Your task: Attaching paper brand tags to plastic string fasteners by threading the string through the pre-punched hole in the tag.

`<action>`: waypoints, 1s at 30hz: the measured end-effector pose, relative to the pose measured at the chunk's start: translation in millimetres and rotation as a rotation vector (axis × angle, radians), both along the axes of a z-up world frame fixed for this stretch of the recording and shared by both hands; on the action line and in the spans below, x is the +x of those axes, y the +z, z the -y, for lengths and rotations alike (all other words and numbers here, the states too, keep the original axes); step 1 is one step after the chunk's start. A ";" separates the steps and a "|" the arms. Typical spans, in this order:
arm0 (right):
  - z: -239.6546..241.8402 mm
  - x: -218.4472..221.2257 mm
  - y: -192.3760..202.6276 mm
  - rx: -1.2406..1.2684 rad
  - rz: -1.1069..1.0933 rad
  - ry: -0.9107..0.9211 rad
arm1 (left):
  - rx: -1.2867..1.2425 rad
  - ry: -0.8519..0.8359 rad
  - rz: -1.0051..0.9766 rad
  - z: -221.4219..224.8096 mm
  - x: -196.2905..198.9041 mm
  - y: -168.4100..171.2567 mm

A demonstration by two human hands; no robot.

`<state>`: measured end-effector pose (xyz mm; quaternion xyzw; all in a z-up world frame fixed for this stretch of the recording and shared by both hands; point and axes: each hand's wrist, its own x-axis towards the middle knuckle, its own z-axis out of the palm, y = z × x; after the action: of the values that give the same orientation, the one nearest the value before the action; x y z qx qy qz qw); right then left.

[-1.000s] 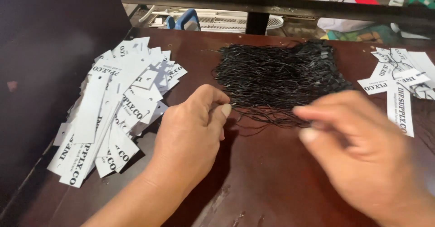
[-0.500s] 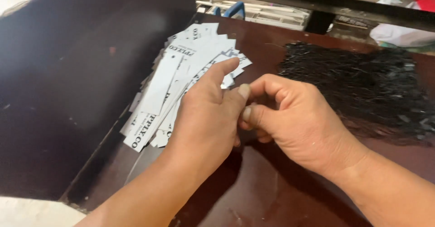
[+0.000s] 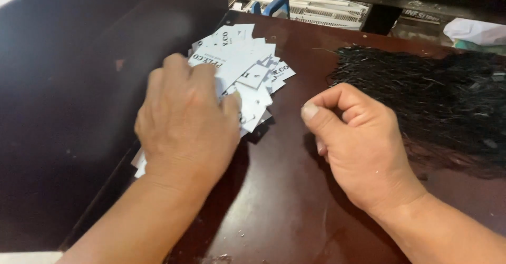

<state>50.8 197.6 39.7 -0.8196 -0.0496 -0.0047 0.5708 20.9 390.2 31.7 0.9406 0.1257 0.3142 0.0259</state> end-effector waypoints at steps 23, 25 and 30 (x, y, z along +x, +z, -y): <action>6.3 -0.5 0.6 -0.035 -0.023 0.041 | 0.040 -0.031 -0.220 -11.6 39.4 18.4; 6.7 0.2 0.8 -0.021 -0.015 0.040 | -0.060 0.019 -0.337 -15.1 47.1 18.8; 6.7 0.2 0.5 -0.001 -0.033 0.037 | 0.185 -0.099 -0.113 -31.3 58.4 -7.9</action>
<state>51.0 190.8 40.2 -0.8189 -0.0553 0.0193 0.5709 79.3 421.5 23.8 0.9603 0.0508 0.2693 -0.0525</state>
